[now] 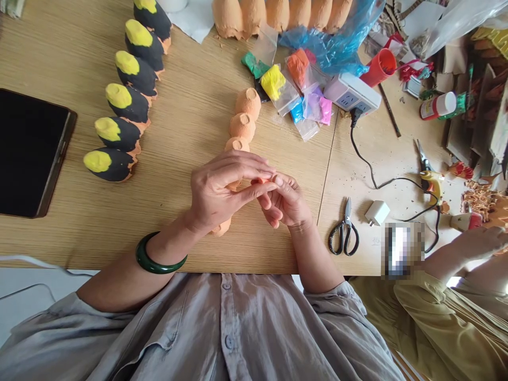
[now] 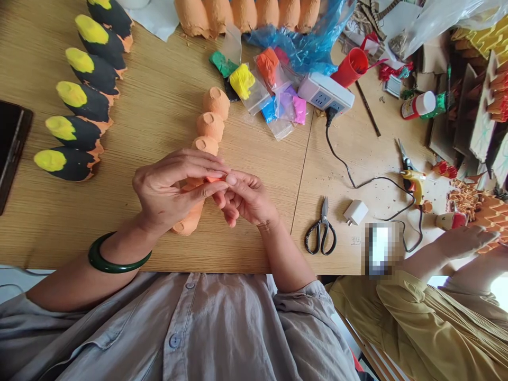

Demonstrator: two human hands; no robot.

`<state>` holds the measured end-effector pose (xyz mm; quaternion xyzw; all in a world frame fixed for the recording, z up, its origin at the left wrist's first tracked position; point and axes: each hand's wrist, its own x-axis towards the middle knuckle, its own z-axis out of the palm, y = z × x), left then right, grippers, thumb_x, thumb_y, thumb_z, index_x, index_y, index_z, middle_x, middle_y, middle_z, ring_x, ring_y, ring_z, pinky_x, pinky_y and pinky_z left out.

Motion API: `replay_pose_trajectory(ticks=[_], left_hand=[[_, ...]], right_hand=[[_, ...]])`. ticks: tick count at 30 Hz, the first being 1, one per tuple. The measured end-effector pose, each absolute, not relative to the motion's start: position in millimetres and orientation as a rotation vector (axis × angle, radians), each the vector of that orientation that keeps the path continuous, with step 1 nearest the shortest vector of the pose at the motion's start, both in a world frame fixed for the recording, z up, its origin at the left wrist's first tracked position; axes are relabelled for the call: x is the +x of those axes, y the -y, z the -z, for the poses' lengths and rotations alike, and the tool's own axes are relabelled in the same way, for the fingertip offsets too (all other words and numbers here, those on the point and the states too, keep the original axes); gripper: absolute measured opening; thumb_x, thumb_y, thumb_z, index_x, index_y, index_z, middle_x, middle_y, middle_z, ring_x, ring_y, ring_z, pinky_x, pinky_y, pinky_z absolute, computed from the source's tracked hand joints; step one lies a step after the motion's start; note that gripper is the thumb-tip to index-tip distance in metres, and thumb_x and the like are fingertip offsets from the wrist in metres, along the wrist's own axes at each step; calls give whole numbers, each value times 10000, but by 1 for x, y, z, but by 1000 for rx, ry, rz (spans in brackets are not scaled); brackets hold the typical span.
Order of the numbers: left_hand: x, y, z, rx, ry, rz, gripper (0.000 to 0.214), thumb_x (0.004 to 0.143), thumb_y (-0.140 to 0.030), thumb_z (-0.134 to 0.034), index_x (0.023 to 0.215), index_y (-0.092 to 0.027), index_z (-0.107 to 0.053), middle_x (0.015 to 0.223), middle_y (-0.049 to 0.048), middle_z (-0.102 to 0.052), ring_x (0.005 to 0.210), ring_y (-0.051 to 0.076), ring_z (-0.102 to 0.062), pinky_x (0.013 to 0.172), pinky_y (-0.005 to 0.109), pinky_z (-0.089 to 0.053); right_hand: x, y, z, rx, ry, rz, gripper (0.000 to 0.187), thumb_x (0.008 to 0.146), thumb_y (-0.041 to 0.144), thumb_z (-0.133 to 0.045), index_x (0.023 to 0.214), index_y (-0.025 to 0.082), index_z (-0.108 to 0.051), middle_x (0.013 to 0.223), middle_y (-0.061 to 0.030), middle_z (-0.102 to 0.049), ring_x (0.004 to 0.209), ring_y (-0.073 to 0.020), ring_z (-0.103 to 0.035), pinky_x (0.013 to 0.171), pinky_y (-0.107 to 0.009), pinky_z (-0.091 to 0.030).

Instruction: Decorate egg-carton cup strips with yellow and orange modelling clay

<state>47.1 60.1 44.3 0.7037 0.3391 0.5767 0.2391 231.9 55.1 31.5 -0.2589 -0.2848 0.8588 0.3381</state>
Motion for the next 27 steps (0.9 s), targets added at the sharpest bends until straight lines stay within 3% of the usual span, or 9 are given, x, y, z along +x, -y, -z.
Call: replay_pose_trajectory(ticks=[4, 9, 12, 14, 20, 24, 27], left_hand=[[45, -62, -41, 1959, -873, -1532, 433, 1033, -485, -920, 1418, -330, -796, 1262, 17, -911, 1162, 246, -879, 1036, 493, -769], [46, -59, -42, 1920, -950, -1560, 231, 1116, -205, -803, 1276, -362, -857, 1207, -32, -919, 1152, 214, -897, 1017, 427, -775], [47, -57, -45, 1837, -971, -1548, 185, 1103, -210, -828, 1222, -342, -877, 1193, -23, -921, 1126, 219, -906, 1013, 425, -784], [46, -57, -45, 1805, -971, -1511, 206, 1109, -221, -824, 1237, -375, -872, 1195, -43, -919, 1165, 223, -897, 1054, 460, -778], [40, -63, -34, 1922, -970, -1459, 429, 1058, -525, -879, 1462, -400, -809, 1379, -5, -882, 1337, 287, -835, 1141, 558, -740], [39, -66, -34, 1913, -969, -1448, 317, 1059, -369, -899, 1371, -392, -847, 1314, -11, -899, 1307, 284, -854, 1108, 577, -767], [39, -63, -40, 1923, -976, -1428, 188, 1098, -314, -851, 1270, -389, -851, 1247, -33, -910, 1257, 255, -872, 1072, 555, -781]], right_hand=[[230, -54, -34, -715, 713, -2176, 498, 937, 647, -928, 990, 198, -721, 650, 88, -709, 349, -42, -489, 350, -158, -496], [228, -55, -33, -786, 743, -2145, 572, 927, 731, -892, 891, 213, -651, 675, 79, -701, 379, -41, -504, 350, -166, -495], [227, -55, -33, -805, 790, -2156, 610, 935, 800, -835, 989, 218, -660, 705, 75, -709, 423, -58, -558, 369, -178, -516], [226, -54, -35, -806, 810, -2121, 590, 915, 750, -892, 1048, 224, -661, 725, 88, -715, 437, -57, -577, 400, -178, -541], [224, -53, -44, -863, 807, -2026, 550, 905, 688, -937, 962, 229, -642, 635, 117, -666, 380, -49, -521, 400, -178, -543], [224, -52, -42, -831, 794, -2030, 547, 924, 701, -916, 944, 220, -657, 651, 102, -698, 371, -46, -525, 388, -173, -533], [225, -52, -37, -841, 820, -2079, 576, 982, 770, -810, 1042, 205, -711, 682, 78, -725, 404, -65, -577, 399, -181, -546]])
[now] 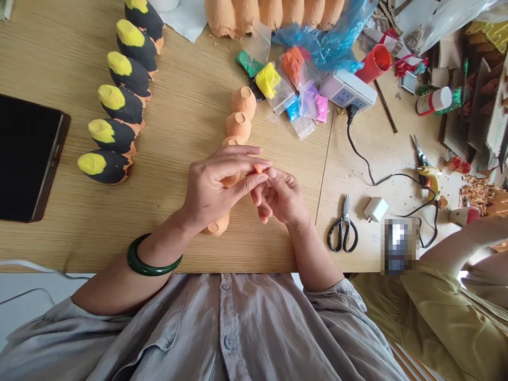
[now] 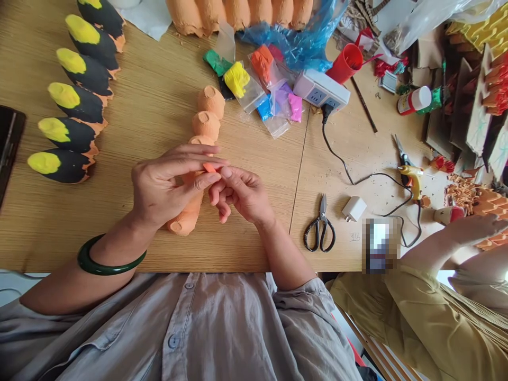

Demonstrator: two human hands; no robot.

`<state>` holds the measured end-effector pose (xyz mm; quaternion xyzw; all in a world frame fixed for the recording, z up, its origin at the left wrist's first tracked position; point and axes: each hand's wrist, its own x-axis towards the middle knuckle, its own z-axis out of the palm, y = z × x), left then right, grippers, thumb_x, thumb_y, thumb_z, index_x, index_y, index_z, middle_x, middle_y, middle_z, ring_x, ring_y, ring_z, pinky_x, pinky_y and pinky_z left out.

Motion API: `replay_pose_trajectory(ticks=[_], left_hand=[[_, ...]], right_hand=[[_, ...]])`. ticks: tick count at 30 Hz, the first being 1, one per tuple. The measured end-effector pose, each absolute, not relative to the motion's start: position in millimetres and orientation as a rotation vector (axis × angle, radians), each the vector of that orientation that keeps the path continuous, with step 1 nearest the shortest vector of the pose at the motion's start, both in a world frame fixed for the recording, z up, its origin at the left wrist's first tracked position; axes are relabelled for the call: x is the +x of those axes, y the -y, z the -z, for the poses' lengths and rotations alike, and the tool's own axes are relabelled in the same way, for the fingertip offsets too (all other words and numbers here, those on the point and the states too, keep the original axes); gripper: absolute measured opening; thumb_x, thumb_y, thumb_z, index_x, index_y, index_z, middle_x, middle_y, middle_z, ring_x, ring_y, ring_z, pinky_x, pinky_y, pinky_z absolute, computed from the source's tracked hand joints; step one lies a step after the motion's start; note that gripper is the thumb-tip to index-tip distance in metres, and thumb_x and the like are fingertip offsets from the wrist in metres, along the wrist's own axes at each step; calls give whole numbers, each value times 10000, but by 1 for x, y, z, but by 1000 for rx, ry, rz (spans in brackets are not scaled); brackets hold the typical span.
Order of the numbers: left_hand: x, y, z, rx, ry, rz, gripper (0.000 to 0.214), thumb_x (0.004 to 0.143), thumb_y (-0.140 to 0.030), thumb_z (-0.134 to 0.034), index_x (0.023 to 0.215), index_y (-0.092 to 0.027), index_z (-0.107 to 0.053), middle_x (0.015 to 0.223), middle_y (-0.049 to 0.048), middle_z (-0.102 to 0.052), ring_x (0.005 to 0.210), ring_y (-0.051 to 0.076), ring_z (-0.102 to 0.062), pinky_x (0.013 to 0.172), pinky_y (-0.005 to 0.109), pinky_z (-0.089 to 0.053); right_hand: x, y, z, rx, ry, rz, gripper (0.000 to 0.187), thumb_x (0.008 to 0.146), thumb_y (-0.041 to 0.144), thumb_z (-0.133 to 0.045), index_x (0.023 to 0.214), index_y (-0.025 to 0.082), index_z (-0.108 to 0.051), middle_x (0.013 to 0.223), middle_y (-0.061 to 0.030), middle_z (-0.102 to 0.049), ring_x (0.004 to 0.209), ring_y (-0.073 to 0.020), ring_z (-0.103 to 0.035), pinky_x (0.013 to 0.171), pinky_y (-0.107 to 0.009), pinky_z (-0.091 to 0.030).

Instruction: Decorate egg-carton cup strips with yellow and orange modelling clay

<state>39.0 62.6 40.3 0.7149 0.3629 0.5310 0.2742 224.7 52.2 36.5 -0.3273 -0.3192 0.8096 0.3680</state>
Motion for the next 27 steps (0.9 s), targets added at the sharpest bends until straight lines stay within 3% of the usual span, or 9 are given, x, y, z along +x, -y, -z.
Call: replay_pose_trajectory(ticks=[3, 6, 11, 16, 18, 22, 27], left_hand=[[39, -60, -42, 1940, -1059, -1379, 115, 1160, -273, -756, 1216, -332, -838, 1238, -37, -908, 1261, 226, -867, 1097, 524, -760], [37, -62, -36, 1923, -994, -1460, 133, 1130, -297, -810, 1249, -345, -844, 1241, -52, -908, 1252, 232, -864, 1106, 521, -753], [31, -71, -27, 1951, -907, -1394, 579, 1004, -492, -943, 1547, -424, -757, 1484, -27, -838, 1397, 297, -798, 1212, 564, -693], [38, -69, -32, 1956, -909, -1447, 221, 1100, -268, -837, 1306, -342, -870, 1320, -21, -899, 1356, 240, -828, 1148, 498, -729], [41, -67, -32, 1909, -913, -1480, 196, 1098, -208, -830, 1256, -312, -880, 1277, -12, -910, 1319, 221, -847, 1110, 460, -743], [40, -67, -29, 1822, -892, -1463, 166, 1080, -268, -875, 1236, -326, -874, 1242, -16, -915, 1306, 244, -854, 1079, 503, -752], [39, -64, -34, 1791, -891, -1363, 177, 1130, -434, -805, 1226, -304, -879, 1365, 14, -887, 1397, 303, -810, 1192, 617, -690]], right_hand=[[226, -53, -33, -818, 818, -2119, 588, 1009, 765, -776, 1159, 198, -737, 713, 70, -741, 425, -76, -603, 415, -194, -574], [228, -54, -34, -718, 769, -2142, 555, 958, 690, -884, 1177, 204, -729, 709, 89, -737, 400, -68, -573, 401, -194, -581], [229, -55, -39, -692, 712, -2130, 431, 962, 554, -934, 1039, 203, -696, 670, 108, -718, 370, -41, -518, 397, -163, -573], [228, -55, -35, -678, 703, -2156, 443, 987, 579, -903, 980, 194, -685, 730, 76, -746, 419, -38, -546, 418, -159, -589], [228, -56, -34, -663, 712, -2178, 436, 1018, 590, -866, 1018, 190, -695, 769, 62, -770, 431, -42, -562, 428, -169, -601], [227, -56, -35, -659, 737, -2187, 436, 987, 575, -910, 1094, 206, -703, 752, 97, -754, 415, -34, -551, 447, -157, -604], [228, -56, -36, -665, 700, -2147, 453, 970, 572, -934, 926, 204, -674, 673, 112, -720, 354, -16, -482, 395, -136, -554]])
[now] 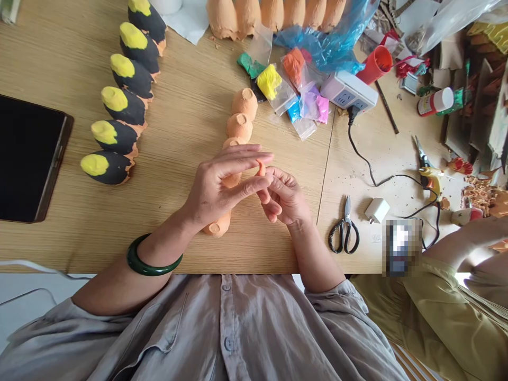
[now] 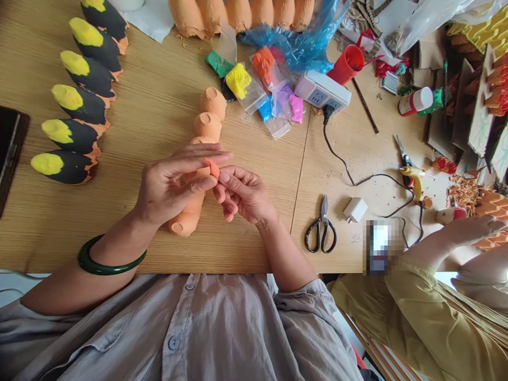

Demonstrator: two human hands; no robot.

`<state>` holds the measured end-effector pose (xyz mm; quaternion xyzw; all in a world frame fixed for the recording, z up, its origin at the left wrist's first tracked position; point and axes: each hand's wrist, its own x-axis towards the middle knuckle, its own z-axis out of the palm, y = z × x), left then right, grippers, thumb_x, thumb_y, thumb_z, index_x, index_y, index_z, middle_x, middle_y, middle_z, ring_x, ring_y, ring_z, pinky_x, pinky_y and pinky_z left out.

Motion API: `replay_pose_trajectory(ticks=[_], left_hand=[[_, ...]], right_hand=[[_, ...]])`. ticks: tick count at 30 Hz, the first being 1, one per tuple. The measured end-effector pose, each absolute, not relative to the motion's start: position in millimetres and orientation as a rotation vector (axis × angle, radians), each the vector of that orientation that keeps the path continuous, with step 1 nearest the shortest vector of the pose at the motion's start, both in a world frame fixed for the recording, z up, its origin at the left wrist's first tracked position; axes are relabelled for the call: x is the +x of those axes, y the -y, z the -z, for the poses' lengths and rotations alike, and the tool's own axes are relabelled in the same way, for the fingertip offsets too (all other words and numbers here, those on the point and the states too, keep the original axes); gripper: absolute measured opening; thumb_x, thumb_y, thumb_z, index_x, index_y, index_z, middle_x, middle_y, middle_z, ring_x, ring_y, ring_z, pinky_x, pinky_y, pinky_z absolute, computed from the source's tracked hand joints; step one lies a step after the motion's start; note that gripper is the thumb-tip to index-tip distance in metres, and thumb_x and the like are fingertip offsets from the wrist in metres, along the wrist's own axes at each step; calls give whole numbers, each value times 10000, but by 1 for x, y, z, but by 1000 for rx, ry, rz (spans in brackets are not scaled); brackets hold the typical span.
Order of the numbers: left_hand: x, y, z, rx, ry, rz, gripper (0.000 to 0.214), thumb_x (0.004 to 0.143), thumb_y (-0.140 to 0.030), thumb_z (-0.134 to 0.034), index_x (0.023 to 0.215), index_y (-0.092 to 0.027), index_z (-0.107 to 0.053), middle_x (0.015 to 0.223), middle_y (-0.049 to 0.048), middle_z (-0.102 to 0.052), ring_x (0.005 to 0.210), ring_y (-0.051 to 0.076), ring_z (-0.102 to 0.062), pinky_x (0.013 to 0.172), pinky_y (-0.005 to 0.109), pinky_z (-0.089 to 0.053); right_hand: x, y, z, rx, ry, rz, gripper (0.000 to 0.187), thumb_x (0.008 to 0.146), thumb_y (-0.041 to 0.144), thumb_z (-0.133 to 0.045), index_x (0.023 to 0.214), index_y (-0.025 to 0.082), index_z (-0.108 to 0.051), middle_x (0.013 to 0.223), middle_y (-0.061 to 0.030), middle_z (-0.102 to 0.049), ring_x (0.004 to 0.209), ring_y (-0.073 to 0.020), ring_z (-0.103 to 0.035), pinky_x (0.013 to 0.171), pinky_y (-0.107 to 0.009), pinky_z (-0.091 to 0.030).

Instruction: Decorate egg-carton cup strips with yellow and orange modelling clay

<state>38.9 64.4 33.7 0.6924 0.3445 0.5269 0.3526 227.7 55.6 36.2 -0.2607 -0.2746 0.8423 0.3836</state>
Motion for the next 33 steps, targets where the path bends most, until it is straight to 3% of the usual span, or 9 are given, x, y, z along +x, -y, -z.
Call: replay_pose_trajectory(ticks=[3, 6, 10, 14, 18, 22, 27, 31, 33], left_hand=[[39, -62, -39, 1782, -924, -1374, 115, 1135, -376, -795, 1199, -333, -881, 1278, -15, -909, 1340, 281, -838, 1148, 577, -714], [38, -61, -41, 1769, -1004, -1363, 104, 1144, -308, -775, 1179, -341, -867, 1210, -32, -915, 1279, 267, -860, 1168, 614, -699], [36, -62, -38, 1753, -987, -1358, 91, 1115, -351, -828, 1194, -324, -866, 1239, -3, -911, 1290, 287, -856, 1151, 622, -712], [37, -65, -30, 1831, -869, -1397, 355, 1006, -447, -949, 1328, -326, -864, 1322, 40, -898, 1324, 320, -845, 1149, 592, -732], [40, -63, -30, 1799, -972, -1434, 161, 1071, -276, -872, 1211, -354, -891, 1260, -3, -908, 1263, 264, -869, 1104, 507, -756], [40, -61, -34, 1833, -1058, -1440, 220, 1100, -251, -829, 1278, -371, -878, 1257, -26, -908, 1210, 221, -881, 1094, 409, -740], [44, -61, -33, 2157, -1126, -1501, 220, 1112, -186, -776, 1293, -273, -865, 1112, 27, -902, 1009, 212, -865, 944, 338, -687], [45, -61, -30, 2247, -1201, -1439, 261, 1107, -186, -742, 1302, -302, -872, 1022, 18, -865, 971, 230, -834, 889, 355, -663], [43, -61, -31, 2224, -1208, -1416, 302, 1093, -218, -772, 1362, -330, -854, 1047, 8, -868, 995, 227, -838, 917, 355, -673]], right_hand=[[229, -55, -35, -675, 676, -2191, 447, 974, 572, -928, 943, 196, -688, 680, 97, -740, 350, -27, -493, 382, -151, -560], [229, -56, -35, -683, 685, -2217, 484, 977, 638, -896, 1016, 197, -701, 706, 84, -762, 366, -43, -525, 388, -171, -580], [227, -56, -36, -675, 701, -2199, 467, 959, 590, -934, 1029, 205, -679, 710, 98, -747, 382, -40, -538, 408, -169, -591], [227, -54, -39, -713, 716, -2163, 482, 961, 619, -922, 989, 213, -663, 670, 111, -703, 372, -36, -507, 396, -162, -562], [227, -54, -38, -778, 812, -2134, 510, 969, 678, -884, 991, 213, -677, 681, 91, -714, 371, -48, -500, 372, -182, -516], [228, -55, -35, -976, 931, -1726, 465, 1026, 662, -829, 1154, 224, -742, 720, 94, -672, 443, -50, -505, 415, -184, -469], [227, -49, -36, -1073, 1160, -1286, 585, 921, 682, -934, 1306, 281, -750, 849, 65, -646, 630, -84, -542, 542, -220, -512], [223, -42, -44, -1166, 1182, -1266, 439, 968, 631, -910, 1162, 269, -755, 968, 3, -745, 689, -106, -611, 628, -262, -605], [222, -43, -47, -1176, 1097, -1337, 444, 965, 653, -901, 1085, 265, -721, 929, 10, -738, 648, -104, -611, 623, -276, -629]])
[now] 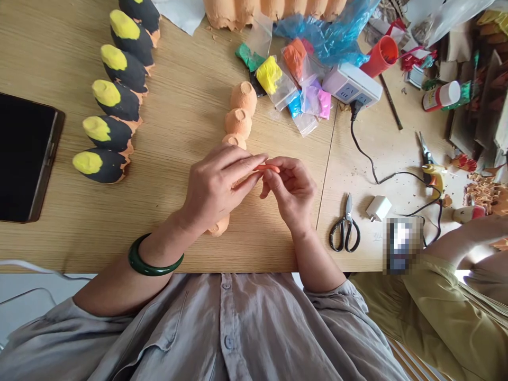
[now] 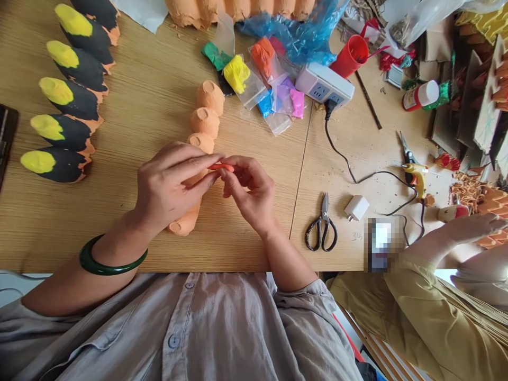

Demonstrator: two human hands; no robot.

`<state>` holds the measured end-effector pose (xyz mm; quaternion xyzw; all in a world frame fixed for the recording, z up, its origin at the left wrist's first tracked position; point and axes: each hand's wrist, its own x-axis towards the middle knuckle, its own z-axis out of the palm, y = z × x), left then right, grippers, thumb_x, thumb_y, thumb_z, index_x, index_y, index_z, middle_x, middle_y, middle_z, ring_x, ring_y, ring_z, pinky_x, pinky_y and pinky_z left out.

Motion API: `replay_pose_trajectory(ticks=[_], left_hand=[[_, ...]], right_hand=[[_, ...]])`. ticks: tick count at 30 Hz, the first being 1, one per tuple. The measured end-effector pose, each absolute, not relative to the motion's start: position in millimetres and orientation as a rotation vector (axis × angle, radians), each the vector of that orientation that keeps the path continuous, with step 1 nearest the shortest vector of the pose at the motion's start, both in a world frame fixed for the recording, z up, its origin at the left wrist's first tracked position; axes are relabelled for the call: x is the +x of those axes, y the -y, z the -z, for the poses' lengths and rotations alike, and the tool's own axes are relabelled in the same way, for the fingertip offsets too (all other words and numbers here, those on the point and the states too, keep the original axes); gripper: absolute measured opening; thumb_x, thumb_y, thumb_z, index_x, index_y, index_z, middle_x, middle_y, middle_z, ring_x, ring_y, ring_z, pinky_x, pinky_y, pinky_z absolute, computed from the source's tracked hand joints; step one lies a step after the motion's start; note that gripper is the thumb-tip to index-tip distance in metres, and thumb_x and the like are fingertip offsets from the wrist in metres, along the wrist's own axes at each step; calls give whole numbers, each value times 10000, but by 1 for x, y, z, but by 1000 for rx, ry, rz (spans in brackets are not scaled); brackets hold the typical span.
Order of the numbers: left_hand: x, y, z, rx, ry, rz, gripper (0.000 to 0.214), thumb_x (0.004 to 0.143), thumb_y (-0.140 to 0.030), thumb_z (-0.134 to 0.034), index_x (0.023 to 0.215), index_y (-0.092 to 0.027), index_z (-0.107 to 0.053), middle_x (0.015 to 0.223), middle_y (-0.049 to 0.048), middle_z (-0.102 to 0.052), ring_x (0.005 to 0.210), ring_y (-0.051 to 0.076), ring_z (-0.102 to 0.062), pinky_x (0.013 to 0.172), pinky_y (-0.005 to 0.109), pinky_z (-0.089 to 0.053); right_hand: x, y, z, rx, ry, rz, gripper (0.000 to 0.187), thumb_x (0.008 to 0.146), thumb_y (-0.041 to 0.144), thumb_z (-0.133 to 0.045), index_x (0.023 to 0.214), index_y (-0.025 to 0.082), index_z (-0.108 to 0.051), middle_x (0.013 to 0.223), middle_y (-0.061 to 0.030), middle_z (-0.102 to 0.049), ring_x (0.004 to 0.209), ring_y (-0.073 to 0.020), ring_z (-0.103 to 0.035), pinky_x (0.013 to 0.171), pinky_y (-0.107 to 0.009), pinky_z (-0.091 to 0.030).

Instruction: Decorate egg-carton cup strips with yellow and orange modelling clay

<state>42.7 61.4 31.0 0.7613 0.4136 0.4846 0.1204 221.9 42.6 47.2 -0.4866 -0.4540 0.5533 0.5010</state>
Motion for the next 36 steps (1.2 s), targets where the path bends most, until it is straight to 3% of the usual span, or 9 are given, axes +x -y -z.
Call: replay_pose_trajectory(ticks=[4, 10, 13, 17, 20, 25, 31, 36], left_hand=[[38, -65, -33, 2058, -1084, -1409, 417, 1055, -325, -866, 1464, -379, -799, 1225, -11, -904, 1062, 246, -864, 984, 424, -723], [33, -69, -30, 2034, -991, -1475, 313, 1083, -245, -809, 1334, -427, -848, 1085, -73, -917, 883, 209, -851, 801, 378, -701], [34, -66, -33, 2072, -996, -1470, 309, 1086, -292, -836, 1367, -420, -843, 1095, -55, -917, 910, 205, -858, 850, 376, -714], [36, -62, -40, 1989, -1034, -1405, 523, 1039, -340, -916, 1535, -406, -766, 1255, -4, -912, 1047, 205, -888, 971, 363, -726], [35, -63, -39, 1987, -1056, -1425, 414, 1052, -278, -889, 1416, -462, -814, 1184, -54, -916, 1003, 201, -881, 936, 376, -707], [31, -68, -32, 2058, -1033, -1421, 197, 1093, -283, -819, 1224, -427, -842, 1069, -98, -909, 898, 183, -846, 844, 384, -666], [37, -69, -36, 2134, -969, -1545, 441, 1045, -301, -906, 1470, -333, -793, 1190, 8, -915, 966, 200, -862, 906, 363, -709], [37, -74, -35, 2190, -962, -1604, 240, 1067, -196, -854, 1242, -361, -851, 1030, -46, -905, 887, 175, -840, 824, 347, -702]], right_hand=[[222, -50, -49, -1130, 962, -1479, 516, 918, 694, -925, 1053, 268, -667, 847, 40, -700, 628, -106, -631, 619, -280, -660], [220, -50, -47, -1029, 932, -1547, 465, 919, 585, -968, 1086, 261, -678, 852, 58, -710, 628, -92, -644, 626, -260, -677], [220, -49, -47, -1005, 920, -1543, 432, 934, 546, -968, 1082, 267, -674, 821, 68, -706, 630, -99, -671, 623, -256, -679], [223, -52, -46, -1044, 888, -1542, 487, 923, 623, -951, 1022, 270, -631, 792, 72, -688, 598, -96, -657, 590, -254, -663], [223, -53, -46, -1064, 873, -1548, 535, 895, 664, -957, 1006, 266, -617, 785, 76, -671, 588, -89, -637, 580, -254, -663], [222, -51, -48, -1056, 866, -1587, 532, 878, 652, -975, 1086, 273, -665, 786, 82, -671, 603, -94, -622, 563, -243, -660], [223, -51, -48, -1079, 877, -1599, 509, 908, 662, -947, 917, 250, -647, 759, 77, -675, 500, -59, -562, 483, -215, -602], [224, -53, -50, -1058, 866, -1672, 548, 887, 689, -953, 892, 240, -641, 699, 92, -647, 471, -63, -577, 439, -206, -565]])
